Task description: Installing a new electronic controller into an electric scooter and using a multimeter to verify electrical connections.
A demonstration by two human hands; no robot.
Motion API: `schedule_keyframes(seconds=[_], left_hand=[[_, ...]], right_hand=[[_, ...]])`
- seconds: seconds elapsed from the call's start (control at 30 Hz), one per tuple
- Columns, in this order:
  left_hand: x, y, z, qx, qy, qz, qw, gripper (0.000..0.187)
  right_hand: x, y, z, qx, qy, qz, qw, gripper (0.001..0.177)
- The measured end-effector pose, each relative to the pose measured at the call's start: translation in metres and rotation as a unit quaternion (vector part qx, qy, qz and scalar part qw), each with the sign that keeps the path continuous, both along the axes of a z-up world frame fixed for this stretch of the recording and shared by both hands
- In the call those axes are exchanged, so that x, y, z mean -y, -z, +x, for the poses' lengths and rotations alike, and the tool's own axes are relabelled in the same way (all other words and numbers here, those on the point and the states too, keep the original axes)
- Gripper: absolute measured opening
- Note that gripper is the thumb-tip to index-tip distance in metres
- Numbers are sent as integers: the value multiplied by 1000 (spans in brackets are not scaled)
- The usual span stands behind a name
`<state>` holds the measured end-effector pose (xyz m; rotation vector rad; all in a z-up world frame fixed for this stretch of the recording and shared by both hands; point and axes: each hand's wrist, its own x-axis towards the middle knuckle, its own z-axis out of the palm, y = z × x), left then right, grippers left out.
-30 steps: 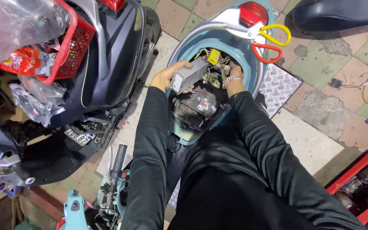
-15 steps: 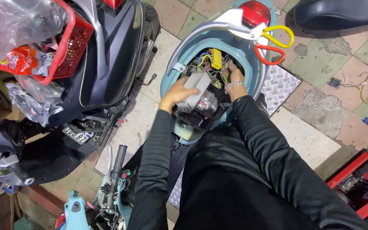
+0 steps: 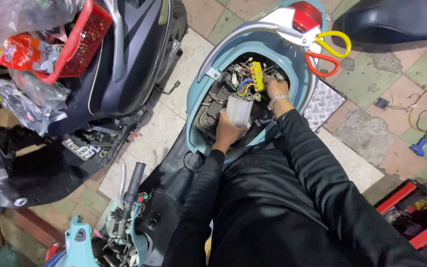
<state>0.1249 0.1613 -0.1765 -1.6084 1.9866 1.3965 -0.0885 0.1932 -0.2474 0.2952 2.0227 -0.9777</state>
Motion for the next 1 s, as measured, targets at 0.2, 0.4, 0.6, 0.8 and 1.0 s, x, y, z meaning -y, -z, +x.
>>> schedule_keyframes(seconds=[0.2,0.4,0.6,0.8,1.0], left_hand=[[7,28,11,-28,-23,71,997,106],[7,52,23,4,-15,73,997,113],[27,-20,-34,-150,-141,-46,977,57],[61,9,-91,-223,45,-122,966,32],[93,38,-120,-80,260,-224,936,19]], right_hand=[[-5,-42,3,-81,-252,-33,964,81],[-25,-60,-11,-21,-214,-81,973,57],[21,-108,-26,-242,-378,-174,877,69],[41,-68,-48,-323,-626,14,710,45],[29,-45,-56,-312,-594,-89,736,43]])
